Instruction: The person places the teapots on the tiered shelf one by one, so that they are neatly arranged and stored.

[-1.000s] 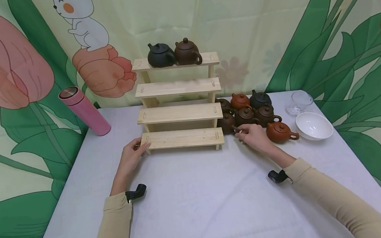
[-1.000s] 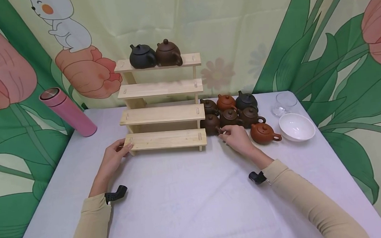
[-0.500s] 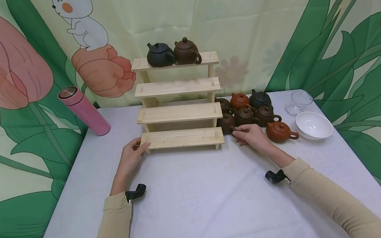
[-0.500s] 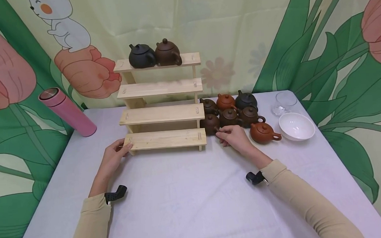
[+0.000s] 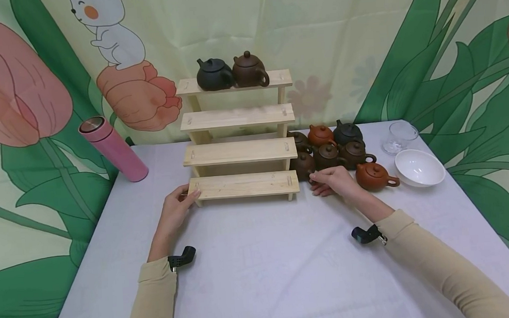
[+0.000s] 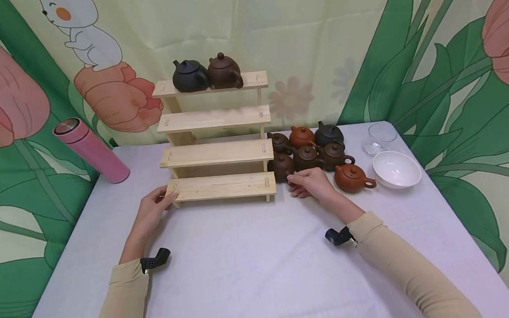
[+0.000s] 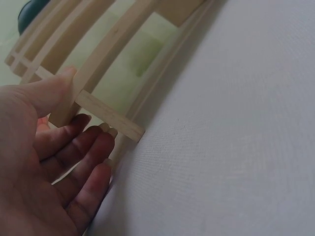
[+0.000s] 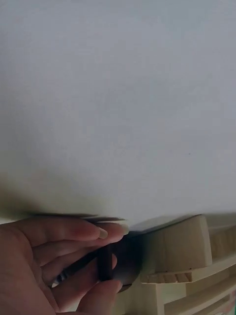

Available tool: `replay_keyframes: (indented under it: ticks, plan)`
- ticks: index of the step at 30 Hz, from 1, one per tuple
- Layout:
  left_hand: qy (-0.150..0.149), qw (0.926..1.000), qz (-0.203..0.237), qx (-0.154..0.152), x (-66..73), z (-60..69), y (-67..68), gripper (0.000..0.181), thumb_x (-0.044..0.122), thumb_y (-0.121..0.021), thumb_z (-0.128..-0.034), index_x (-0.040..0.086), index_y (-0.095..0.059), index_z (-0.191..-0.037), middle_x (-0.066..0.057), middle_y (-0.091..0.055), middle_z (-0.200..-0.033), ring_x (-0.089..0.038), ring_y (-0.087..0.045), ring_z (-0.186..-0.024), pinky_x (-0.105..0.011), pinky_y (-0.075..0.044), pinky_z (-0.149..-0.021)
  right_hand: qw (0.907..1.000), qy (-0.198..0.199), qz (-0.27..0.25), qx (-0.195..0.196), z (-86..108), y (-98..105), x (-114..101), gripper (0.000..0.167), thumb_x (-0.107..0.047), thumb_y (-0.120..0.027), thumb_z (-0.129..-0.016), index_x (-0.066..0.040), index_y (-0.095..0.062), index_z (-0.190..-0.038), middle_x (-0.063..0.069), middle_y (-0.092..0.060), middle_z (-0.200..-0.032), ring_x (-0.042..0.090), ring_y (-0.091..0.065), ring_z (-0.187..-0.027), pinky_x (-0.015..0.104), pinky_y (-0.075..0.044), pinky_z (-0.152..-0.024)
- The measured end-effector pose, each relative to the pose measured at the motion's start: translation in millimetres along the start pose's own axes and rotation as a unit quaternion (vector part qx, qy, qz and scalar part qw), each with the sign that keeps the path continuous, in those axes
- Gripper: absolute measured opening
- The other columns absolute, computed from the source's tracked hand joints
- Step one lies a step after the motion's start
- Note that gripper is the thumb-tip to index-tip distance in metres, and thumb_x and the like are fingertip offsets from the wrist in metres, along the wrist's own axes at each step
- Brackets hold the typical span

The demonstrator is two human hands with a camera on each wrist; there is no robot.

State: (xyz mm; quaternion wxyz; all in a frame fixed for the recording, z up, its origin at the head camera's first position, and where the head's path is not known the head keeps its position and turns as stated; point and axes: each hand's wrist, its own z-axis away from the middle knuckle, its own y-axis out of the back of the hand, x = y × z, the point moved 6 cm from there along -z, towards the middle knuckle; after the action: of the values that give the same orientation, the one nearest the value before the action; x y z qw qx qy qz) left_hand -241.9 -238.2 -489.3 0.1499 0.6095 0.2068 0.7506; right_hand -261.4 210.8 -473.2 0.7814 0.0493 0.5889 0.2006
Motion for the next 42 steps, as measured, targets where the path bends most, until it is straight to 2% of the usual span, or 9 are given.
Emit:
replay_keyframes:
  ticks: [5, 14, 26, 42]
  plan:
    - [0.003, 1.0, 0.001, -0.001, -0.8, 0.1, -0.2, 0.064, 0.052, -0.064, -0.093, 0.012, -0.052, -0.142, -0.01, -0.059, -0.128, -0.02, -0.052, -0.104, -0.023, -0.049, -0.081, 0.9994, 0.009, -0.033, 0.008, 2.6, -1.9, 2.8, 0.042, -0.026, -0.063, -0.098, 0.01, -0.065, -0.119, 0.014, -0.075, -0.097, 0.013, -0.073, -0.077, 0.029, -0.061, -0.072]
    - [-0.003, 1.0, 0.001, 0.001, -0.1, 0.7, 1.6, 0.065, 0.051, -0.064, -0.0931, 0.011, -0.052, -0.142, -0.01, -0.059, -0.128, -0.02, -0.052, -0.103, -0.024, -0.049, -0.08, 0.9979, 0.044, -0.04, 0.026, 7.0, -1.1, 0.5, 0.038, -0.013, -0.064, -0.097, 0.014, -0.061, -0.124, 0.02, -0.075, -0.096, 0.011, -0.073, -0.073, 0.029, -0.061, -0.069]
    - [-0.008, 1.0, -0.001, -0.003, 2.8, 0.3, -1.5, 0.063, 0.051, -0.063, -0.0938, 0.011, -0.052, -0.142, -0.011, -0.059, -0.126, -0.02, -0.052, -0.103, -0.024, -0.049, -0.081, 0.9978, 0.037, -0.038, 0.04, 9.2, 0.9, 7.2, 0.037, -0.013, -0.064, -0.097, 0.014, -0.062, -0.122, 0.019, -0.075, -0.093, 0.012, -0.074, -0.073, 0.03, -0.061, -0.07]
    - [-0.002, 1.0, 0.001, -0.006, 1.9, 1.4, 1.3, 0.067, 0.053, -0.063, -0.0928, 0.01, -0.051, -0.143, -0.011, -0.059, -0.126, -0.019, -0.051, -0.103, -0.022, -0.048, -0.079, 0.9985, 0.032, -0.016, 0.04, 51.5, 12.2, 8.3, 0.037, -0.016, -0.066, -0.096, 0.013, -0.065, -0.119, 0.015, -0.077, -0.092, 0.012, -0.075, -0.077, 0.03, -0.061, -0.072]
